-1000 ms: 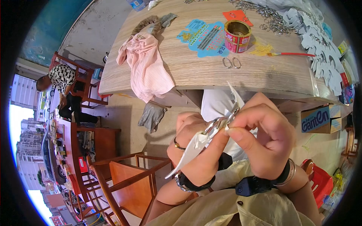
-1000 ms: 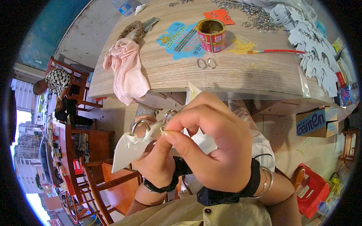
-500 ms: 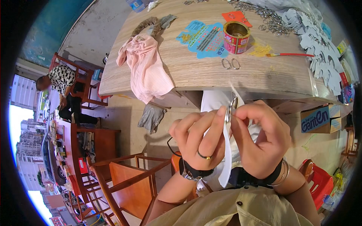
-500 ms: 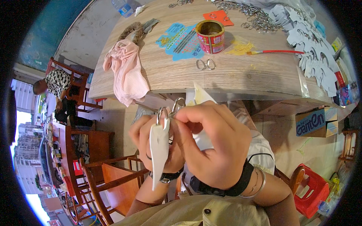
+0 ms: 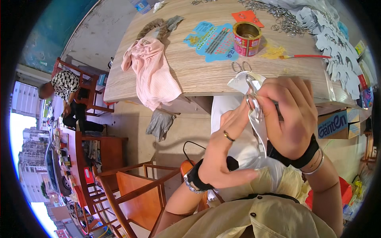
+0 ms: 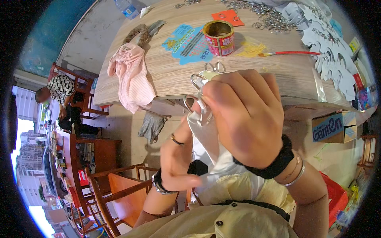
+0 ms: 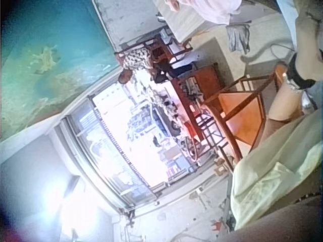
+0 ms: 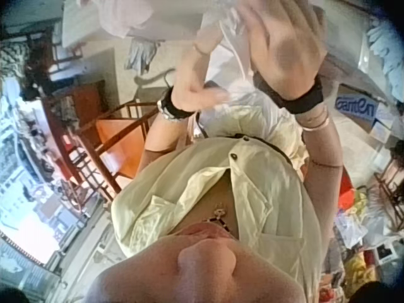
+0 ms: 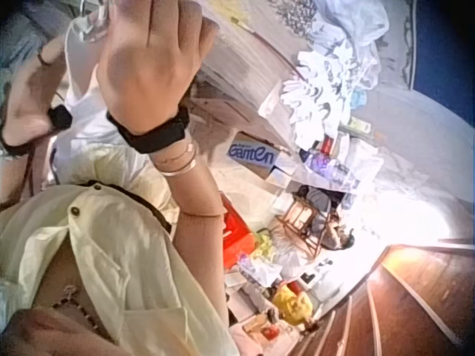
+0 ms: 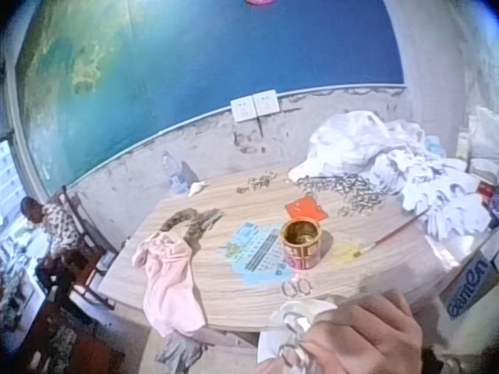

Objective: Manually attaching metal eyelets and rings to a white shoe upper component.

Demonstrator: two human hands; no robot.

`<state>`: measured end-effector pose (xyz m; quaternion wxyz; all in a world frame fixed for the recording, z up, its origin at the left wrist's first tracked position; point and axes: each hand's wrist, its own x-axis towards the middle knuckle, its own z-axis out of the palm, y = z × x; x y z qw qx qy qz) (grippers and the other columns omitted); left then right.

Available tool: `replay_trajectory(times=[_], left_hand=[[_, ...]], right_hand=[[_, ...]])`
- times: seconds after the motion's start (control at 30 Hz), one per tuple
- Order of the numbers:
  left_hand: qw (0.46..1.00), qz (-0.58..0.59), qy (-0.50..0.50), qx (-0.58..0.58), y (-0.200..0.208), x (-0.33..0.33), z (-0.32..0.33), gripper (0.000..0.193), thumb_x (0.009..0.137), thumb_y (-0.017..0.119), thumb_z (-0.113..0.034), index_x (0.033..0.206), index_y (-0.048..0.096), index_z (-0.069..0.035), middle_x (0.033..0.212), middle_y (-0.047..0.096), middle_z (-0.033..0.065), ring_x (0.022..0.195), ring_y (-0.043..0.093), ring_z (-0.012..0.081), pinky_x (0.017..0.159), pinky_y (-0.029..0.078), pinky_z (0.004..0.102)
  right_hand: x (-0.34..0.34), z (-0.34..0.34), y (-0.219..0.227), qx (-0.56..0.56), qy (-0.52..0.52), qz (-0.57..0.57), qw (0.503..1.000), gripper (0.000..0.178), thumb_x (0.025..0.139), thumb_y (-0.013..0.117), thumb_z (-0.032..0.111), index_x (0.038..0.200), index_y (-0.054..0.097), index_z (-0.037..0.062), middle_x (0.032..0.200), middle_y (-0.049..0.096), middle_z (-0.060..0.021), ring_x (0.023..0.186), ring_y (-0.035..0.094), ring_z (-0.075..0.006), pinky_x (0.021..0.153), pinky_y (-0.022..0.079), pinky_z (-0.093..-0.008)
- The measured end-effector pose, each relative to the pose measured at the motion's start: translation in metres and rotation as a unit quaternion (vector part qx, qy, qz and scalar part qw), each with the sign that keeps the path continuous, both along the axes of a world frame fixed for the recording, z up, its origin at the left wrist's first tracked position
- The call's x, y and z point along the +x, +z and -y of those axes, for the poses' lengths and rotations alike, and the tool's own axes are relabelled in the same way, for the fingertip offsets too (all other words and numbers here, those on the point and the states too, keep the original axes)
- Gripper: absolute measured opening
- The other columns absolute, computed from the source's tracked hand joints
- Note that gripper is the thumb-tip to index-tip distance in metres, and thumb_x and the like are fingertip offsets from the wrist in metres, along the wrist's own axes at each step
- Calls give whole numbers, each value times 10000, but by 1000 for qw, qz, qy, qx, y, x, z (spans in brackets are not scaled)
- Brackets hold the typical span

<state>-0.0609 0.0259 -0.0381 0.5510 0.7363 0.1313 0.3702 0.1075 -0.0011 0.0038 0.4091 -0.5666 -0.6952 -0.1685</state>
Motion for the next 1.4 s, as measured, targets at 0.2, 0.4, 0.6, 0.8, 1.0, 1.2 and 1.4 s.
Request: replay_trajectory(times=[0.2,0.4,0.6,0.8,1.0,1.2,1.4], left_hand=[[924,118,16,-364,12,-3,4,481,861,588,-252,1190,511,90,1151,574,101,1063,522,168,943,368,303],[923,19,152,-352,21,4,11,276,922,567,-213,930,653,49,815,620,3,759,508,37,684,407,196],[929,-7,236,-284,25,11,18,247,902,604,-182,882,667,56,700,603,-5,622,475,35,555,394,202],[938,-29,256,-231,17,8,19,234,894,614,-177,884,674,50,695,622,23,615,511,47,552,398,201],[926,20,240,-292,25,9,21,257,905,597,-186,876,674,57,683,615,31,611,520,55,551,418,203],[915,41,248,-315,21,11,20,277,910,589,-189,827,663,65,669,593,3,614,483,40,554,403,197],[907,35,263,-326,24,9,19,305,918,577,-210,773,646,49,682,586,-8,633,450,33,574,374,189]], right_hand=[[16,5,-11,54,99,126,986,218,631,659,115,843,619,81,883,593,-35,781,570,-185,617,383,-313],[11,11,-11,66,172,158,970,220,584,661,88,800,643,55,962,590,-56,836,568,-201,610,390,-296],[11,8,-8,15,211,113,971,251,612,666,74,857,631,29,1053,574,-46,828,556,-201,618,384,-316],[6,10,-3,-7,202,112,973,245,577,703,39,804,613,53,1001,600,-41,803,533,-205,647,384,-325],[6,11,-4,31,209,166,963,290,554,726,55,822,619,26,1010,605,-38,795,508,-201,623,338,-339],[3,16,-8,59,164,188,967,279,593,683,106,865,648,55,1022,605,28,819,515,-151,629,311,-320],[0,27,-12,27,110,178,978,236,616,672,194,844,675,134,1049,598,90,848,516,-144,668,274,-306]])
